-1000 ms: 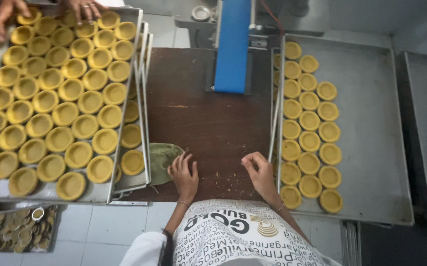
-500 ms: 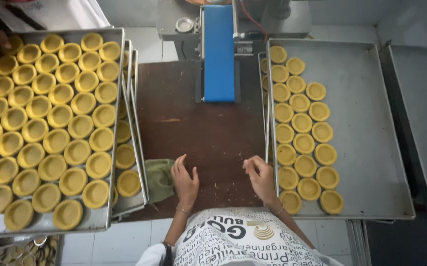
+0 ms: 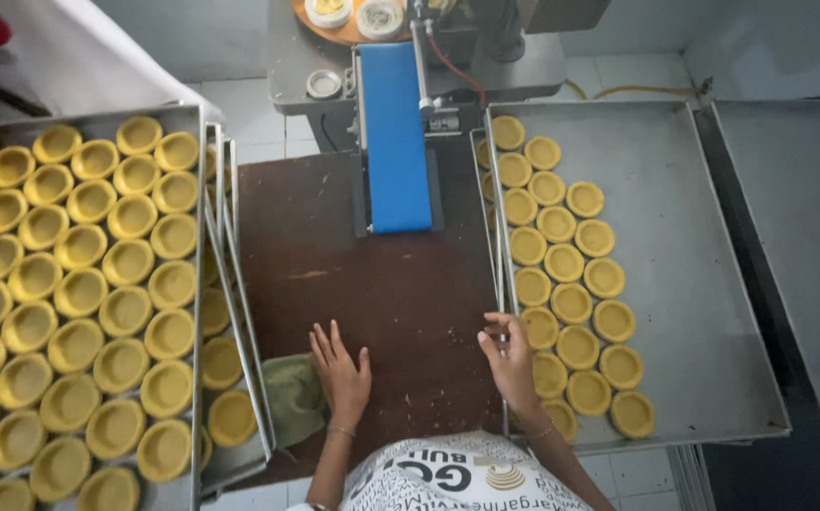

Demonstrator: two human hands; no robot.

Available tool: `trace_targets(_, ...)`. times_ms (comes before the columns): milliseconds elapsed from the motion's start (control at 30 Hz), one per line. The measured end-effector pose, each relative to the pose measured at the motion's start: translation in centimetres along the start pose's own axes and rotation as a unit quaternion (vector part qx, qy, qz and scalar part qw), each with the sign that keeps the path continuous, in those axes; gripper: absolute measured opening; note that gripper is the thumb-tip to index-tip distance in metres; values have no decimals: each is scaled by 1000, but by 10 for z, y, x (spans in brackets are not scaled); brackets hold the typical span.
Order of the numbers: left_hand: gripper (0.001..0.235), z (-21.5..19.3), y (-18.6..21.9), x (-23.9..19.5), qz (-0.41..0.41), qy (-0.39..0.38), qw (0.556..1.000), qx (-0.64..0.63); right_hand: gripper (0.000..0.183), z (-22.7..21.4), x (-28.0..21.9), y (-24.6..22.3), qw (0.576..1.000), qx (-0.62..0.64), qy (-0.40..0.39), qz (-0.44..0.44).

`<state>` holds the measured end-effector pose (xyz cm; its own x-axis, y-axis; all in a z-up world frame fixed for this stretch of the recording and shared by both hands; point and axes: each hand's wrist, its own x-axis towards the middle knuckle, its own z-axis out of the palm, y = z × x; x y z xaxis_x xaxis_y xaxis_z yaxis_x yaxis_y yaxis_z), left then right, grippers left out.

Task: The person is handling yellow tart shells by hand, placing some onto a small blue conveyor belt and others into metal trays.

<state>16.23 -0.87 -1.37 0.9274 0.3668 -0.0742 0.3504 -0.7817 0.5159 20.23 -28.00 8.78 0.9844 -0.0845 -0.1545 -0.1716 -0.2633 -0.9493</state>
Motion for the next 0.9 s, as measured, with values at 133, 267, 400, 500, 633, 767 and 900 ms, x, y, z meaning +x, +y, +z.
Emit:
trace_targets(133, 72, 35, -14, 10, 52, 74, 996, 20, 27, 4, 14, 19, 999, -6, 40, -5)
trace_targets(267, 67, 53, -19, 14, 71, 127, 980, 139, 26, 8, 27, 26, 999, -16, 37, -8)
trace_targets(400, 66, 47, -12, 15, 68, 143, 975, 159, 25, 10, 38, 23, 999, -17, 30, -6)
trace_targets(500, 66, 46, -11, 14, 62, 136, 976, 156, 24, 13, 46, 29, 999, -5, 32, 0)
trace_targets(633, 67, 50, -14, 15, 67, 145, 973, 167, 22, 13, 62, 5, 999, -6, 13, -44)
trace_targets(767, 67, 50, -16, 15, 44, 115, 978, 170, 21, 5, 116, -28, 980, -101, -19, -173)
trace_targets(900, 67, 53, -17, 15, 21, 88, 980, 177, 37, -17, 237, -61, 907, -280, 41, -312)
